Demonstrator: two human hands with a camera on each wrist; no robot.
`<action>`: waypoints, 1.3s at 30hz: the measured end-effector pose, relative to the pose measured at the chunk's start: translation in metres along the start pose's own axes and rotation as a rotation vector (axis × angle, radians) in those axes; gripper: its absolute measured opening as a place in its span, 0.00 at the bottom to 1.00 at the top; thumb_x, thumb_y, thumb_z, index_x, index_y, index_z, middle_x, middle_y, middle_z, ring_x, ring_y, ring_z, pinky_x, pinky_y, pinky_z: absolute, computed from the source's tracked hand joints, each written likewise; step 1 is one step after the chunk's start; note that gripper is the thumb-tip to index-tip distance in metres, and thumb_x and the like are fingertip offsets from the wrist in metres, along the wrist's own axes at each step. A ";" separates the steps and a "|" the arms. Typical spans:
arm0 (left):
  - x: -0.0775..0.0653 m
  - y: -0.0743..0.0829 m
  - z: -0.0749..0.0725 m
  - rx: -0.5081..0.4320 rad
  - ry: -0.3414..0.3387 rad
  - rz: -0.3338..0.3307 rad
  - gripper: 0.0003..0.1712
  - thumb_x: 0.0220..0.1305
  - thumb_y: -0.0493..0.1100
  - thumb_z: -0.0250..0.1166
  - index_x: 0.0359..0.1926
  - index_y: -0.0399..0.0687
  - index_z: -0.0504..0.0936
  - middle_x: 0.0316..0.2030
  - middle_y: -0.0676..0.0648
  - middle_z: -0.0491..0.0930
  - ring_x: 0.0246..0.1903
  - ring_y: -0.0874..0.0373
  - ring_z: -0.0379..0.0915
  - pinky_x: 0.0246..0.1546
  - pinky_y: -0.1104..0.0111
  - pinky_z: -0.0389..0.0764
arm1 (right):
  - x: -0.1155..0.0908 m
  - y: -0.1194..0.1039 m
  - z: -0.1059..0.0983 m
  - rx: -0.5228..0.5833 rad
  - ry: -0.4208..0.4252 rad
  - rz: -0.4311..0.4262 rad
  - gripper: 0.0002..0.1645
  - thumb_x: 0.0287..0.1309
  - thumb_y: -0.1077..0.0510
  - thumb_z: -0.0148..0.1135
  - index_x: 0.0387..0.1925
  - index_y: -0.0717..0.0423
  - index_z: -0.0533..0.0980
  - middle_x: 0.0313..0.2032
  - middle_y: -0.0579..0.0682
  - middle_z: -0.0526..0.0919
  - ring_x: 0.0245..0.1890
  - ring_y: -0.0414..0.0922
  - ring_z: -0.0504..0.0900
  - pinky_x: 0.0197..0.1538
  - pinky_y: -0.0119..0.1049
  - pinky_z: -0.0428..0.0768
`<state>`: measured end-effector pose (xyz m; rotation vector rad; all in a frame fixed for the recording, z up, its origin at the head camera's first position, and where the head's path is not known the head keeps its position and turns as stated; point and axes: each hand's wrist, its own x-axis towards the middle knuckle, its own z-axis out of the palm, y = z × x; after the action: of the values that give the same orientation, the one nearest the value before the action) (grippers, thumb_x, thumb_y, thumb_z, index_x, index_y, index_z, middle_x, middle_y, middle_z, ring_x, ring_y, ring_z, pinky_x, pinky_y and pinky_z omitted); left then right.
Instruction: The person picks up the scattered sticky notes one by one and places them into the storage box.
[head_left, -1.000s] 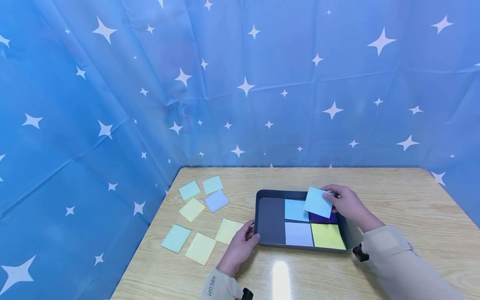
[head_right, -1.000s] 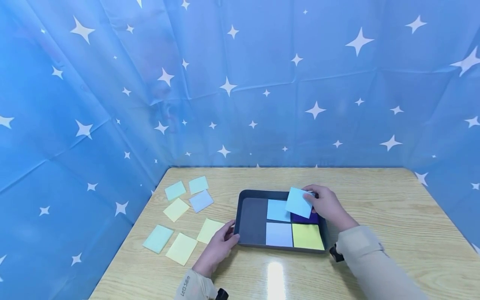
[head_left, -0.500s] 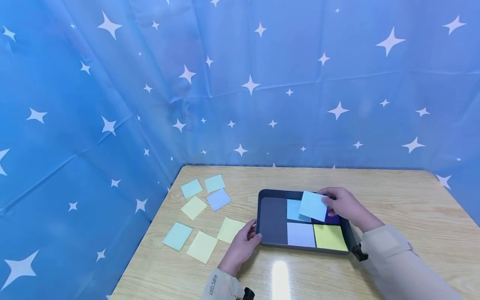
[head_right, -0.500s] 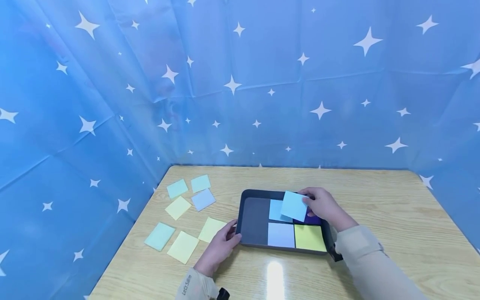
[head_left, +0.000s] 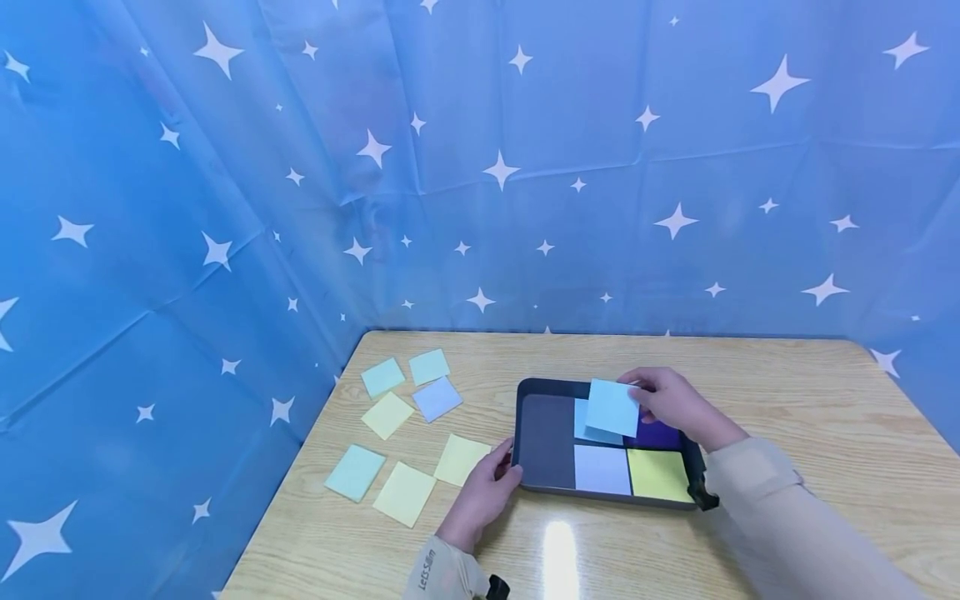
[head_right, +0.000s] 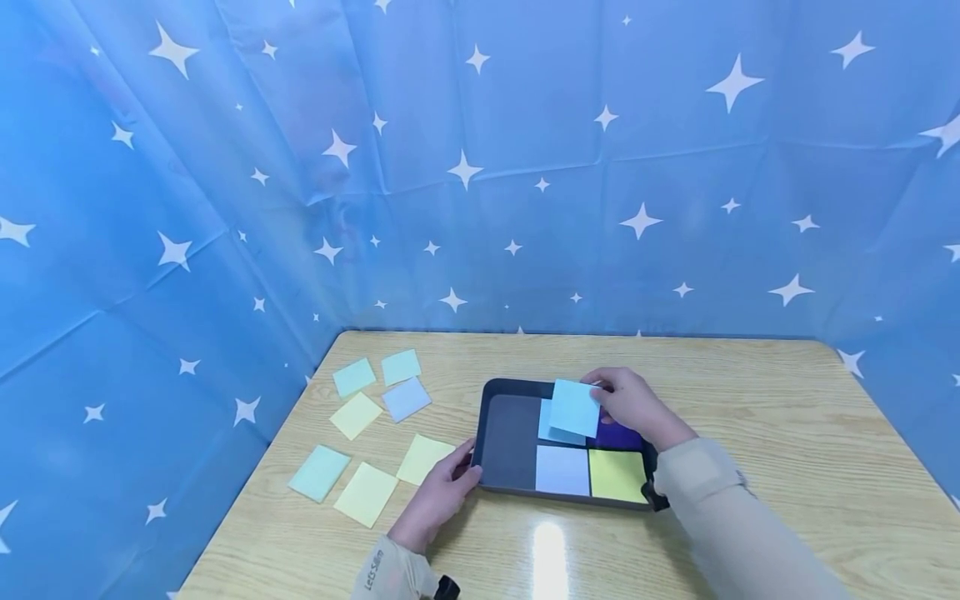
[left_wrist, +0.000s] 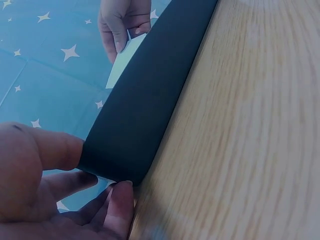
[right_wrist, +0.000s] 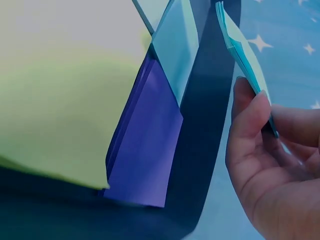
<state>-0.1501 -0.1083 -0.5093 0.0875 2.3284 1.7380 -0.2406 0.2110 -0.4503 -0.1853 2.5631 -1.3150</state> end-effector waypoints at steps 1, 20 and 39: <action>0.000 0.000 0.000 0.000 0.001 0.000 0.30 0.75 0.41 0.57 0.75 0.45 0.65 0.65 0.38 0.74 0.64 0.44 0.70 0.67 0.45 0.68 | 0.001 0.000 0.001 -0.001 0.003 -0.003 0.20 0.77 0.61 0.48 0.64 0.65 0.72 0.41 0.58 0.79 0.32 0.48 0.77 0.38 0.40 0.85; 0.002 -0.002 0.000 0.018 -0.001 0.004 0.30 0.76 0.43 0.56 0.75 0.48 0.66 0.64 0.41 0.75 0.64 0.46 0.70 0.67 0.47 0.69 | 0.017 0.008 0.015 0.059 -0.029 0.037 0.12 0.75 0.62 0.51 0.54 0.64 0.72 0.41 0.58 0.80 0.35 0.49 0.78 0.38 0.41 0.82; 0.002 -0.002 -0.001 0.009 0.013 0.004 0.30 0.74 0.42 0.59 0.74 0.46 0.68 0.56 0.44 0.78 0.55 0.53 0.73 0.60 0.55 0.74 | 0.024 0.002 0.020 -0.223 -0.059 -0.050 0.13 0.68 0.64 0.60 0.51 0.65 0.78 0.43 0.60 0.82 0.34 0.47 0.81 0.36 0.41 0.80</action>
<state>-0.1521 -0.1094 -0.5117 0.0825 2.3468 1.7346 -0.2584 0.1911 -0.4672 -0.3273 2.6656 -1.0205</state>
